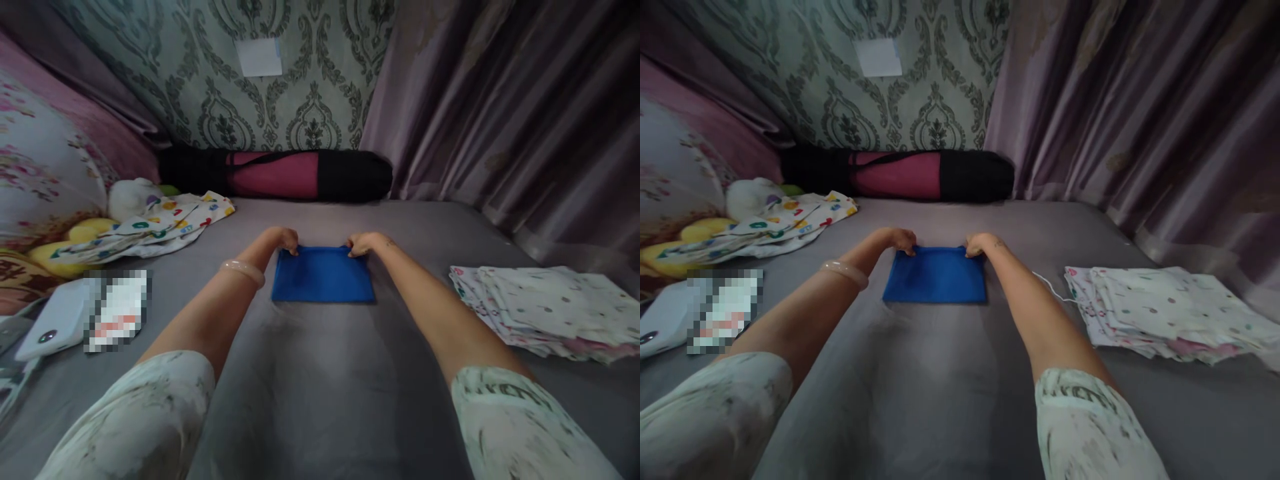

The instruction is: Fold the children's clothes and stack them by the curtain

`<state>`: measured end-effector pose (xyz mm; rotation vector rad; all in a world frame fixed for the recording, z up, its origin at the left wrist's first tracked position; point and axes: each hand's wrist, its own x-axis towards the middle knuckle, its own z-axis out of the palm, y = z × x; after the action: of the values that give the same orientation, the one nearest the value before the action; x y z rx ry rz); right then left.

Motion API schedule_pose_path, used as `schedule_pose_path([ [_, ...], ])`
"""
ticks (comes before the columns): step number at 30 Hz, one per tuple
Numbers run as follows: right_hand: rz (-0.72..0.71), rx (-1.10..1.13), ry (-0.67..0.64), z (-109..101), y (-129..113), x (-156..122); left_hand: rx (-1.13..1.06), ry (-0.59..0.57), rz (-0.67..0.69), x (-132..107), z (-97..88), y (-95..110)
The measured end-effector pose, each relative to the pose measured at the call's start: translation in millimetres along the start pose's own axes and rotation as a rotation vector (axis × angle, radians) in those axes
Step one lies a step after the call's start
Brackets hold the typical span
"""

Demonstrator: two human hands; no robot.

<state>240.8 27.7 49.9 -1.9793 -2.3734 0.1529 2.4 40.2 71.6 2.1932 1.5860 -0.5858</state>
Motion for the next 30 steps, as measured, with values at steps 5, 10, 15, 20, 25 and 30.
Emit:
schedule_pose_path([
  [5, -0.089, 0.035, -0.126, -2, 0, -36, -0.022, 0.174, -0.024, -28, 18.5, 8],
  [10, -0.145, 0.14, -0.017, -13, 2, -62, -0.062, 0.349, 0.038, -59, 22.5, 1],
  [15, -0.291, 0.307, 0.069, -45, 13, -74, -0.276, 0.467, 0.269, -87, 4.2, -15],
  [20, -0.334, 0.663, -0.086, -82, 23, -99, -0.556, 0.408, 0.417, -128, -15.0, -24],
  [25, -0.327, 0.907, -0.286, -105, 22, -122, -0.636, 0.304, 0.476, -159, -26.3, -30],
  [30, -0.304, 0.86, -0.327, -117, 20, -113, -0.661, 0.321, 0.446, -148, -27.8, -33],
])
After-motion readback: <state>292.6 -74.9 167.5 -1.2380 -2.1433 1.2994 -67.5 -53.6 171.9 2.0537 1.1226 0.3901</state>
